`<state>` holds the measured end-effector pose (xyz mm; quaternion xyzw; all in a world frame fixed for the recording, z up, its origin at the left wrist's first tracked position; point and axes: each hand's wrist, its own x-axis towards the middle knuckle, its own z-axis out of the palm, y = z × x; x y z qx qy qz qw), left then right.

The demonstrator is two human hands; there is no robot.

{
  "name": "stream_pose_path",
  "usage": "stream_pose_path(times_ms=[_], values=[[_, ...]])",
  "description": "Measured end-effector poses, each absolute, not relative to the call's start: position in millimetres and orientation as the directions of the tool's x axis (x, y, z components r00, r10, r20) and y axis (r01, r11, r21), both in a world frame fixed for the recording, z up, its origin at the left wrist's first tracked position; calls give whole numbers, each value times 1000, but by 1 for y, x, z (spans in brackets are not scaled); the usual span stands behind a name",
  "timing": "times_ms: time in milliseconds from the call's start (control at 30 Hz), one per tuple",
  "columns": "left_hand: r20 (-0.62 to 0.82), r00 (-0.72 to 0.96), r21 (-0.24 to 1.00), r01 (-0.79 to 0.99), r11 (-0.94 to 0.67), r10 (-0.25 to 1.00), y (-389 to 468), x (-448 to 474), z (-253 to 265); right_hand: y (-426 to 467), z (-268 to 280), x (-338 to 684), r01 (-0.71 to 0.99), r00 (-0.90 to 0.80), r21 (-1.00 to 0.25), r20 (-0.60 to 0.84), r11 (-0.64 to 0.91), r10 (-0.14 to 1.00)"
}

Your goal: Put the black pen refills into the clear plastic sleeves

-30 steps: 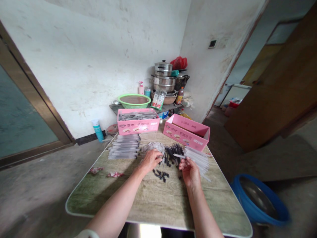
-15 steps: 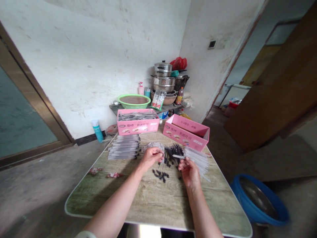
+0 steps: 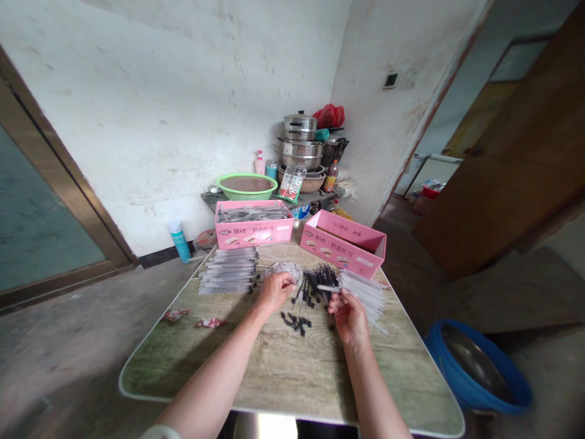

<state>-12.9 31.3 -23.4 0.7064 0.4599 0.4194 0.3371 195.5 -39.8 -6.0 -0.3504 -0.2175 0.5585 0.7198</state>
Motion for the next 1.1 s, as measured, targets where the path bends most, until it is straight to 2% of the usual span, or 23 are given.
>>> stream_pose_path(times_ms=[267, 333, 400, 500, 633, 1100], values=[[332, 301, 750, 491, -443, 894, 29, -18, -14, -40, -4, 195, -654, 285, -745, -87, 128, 954], [325, 302, 763, 477, -437, 896, 29, -17, -15, -41, -4, 195, -654, 288, -745, -87, 129, 954], [285, 279, 842, 384, -379, 917, 30, -15, -16, -41, -3, 194, -651, 289, -747, -82, 133, 954], [184, 281, 969, 110, -223, 942, 29, -12, -13, -41, -3, 193, -632, 287, -763, -66, 137, 956], [147, 332, 985, -135, -108, 932, 23, -10, -4, -41, -3, 190, -581, 282, -801, -30, 146, 959], [105, 403, 970, -245, -4, 909, 15, -4, 0, -41, -5, 184, -526, 249, -838, 14, 148, 968]])
